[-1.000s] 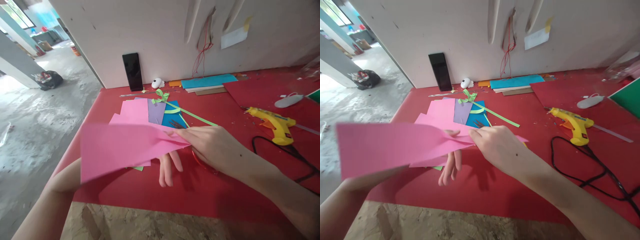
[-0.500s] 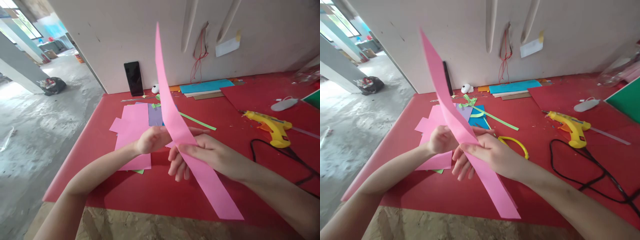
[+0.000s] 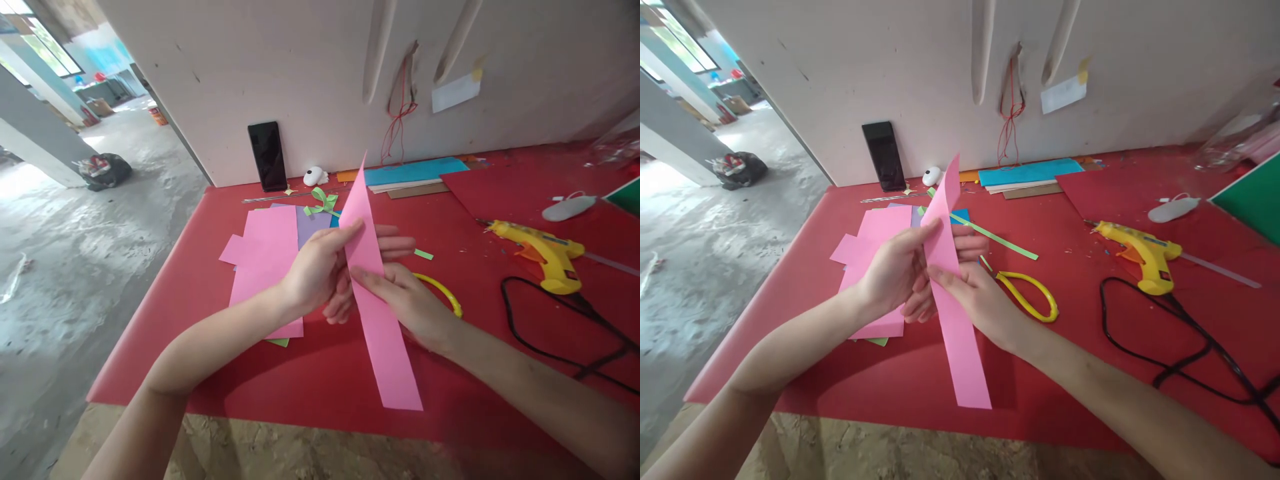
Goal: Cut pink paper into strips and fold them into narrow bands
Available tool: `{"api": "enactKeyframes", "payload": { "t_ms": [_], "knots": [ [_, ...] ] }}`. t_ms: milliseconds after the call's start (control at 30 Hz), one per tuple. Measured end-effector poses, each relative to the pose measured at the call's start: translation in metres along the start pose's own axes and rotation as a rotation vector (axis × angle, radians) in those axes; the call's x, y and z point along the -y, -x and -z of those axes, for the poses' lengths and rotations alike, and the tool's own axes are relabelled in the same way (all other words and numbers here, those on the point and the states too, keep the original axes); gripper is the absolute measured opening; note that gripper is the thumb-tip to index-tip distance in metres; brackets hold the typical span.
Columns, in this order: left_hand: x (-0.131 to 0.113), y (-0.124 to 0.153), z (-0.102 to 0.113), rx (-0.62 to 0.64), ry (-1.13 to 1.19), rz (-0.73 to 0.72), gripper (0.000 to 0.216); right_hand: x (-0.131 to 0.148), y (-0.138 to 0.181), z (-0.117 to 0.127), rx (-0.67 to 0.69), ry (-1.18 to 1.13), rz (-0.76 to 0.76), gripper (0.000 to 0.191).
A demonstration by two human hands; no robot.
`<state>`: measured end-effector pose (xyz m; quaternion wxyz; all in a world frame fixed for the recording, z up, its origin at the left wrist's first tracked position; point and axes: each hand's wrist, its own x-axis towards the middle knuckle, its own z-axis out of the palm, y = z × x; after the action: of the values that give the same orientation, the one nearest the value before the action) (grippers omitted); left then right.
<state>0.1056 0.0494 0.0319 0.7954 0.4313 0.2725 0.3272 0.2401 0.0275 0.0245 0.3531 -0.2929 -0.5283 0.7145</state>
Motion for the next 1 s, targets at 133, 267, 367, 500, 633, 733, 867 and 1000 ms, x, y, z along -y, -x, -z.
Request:
{"api": "enactKeyframes", "payload": {
  "t_ms": [133,267,367,500,633,733,867,1000],
  "knots": [
    [-0.014,-0.003,-0.001,-0.054,-0.028,-0.089,0.039,-0.004,0.002,-0.006,-0.011,-0.012,-0.013,0.035],
    [-0.021,-0.012,-0.001,-0.193,-0.025,-0.375,0.022,-0.008,0.005,-0.009,0.028,-0.051,-0.042,0.036],
    [-0.024,-0.015,0.002,-0.138,-0.091,-0.383,0.024,-0.008,0.008,-0.010,0.024,-0.062,-0.043,0.036],
    [-0.028,-0.012,0.001,-0.133,-0.158,-0.367,0.037,-0.005,0.011,-0.012,0.016,-0.068,-0.039,0.031],
    [-0.028,-0.010,-0.003,-0.141,-0.204,-0.394,0.039,-0.003,0.014,-0.017,-0.001,-0.040,-0.037,0.032],
    [-0.026,-0.012,-0.003,-0.152,-0.203,-0.445,0.038,-0.005,0.016,-0.021,-0.020,-0.023,-0.034,0.032],
    [-0.026,-0.014,-0.004,-0.247,-0.153,-0.538,0.036,-0.009,0.021,-0.028,-0.024,-0.032,-0.036,0.033],
    [-0.027,-0.014,-0.008,-0.295,-0.166,-0.558,0.037,-0.012,0.024,-0.031,-0.037,-0.012,-0.036,0.034]
  ]
}}
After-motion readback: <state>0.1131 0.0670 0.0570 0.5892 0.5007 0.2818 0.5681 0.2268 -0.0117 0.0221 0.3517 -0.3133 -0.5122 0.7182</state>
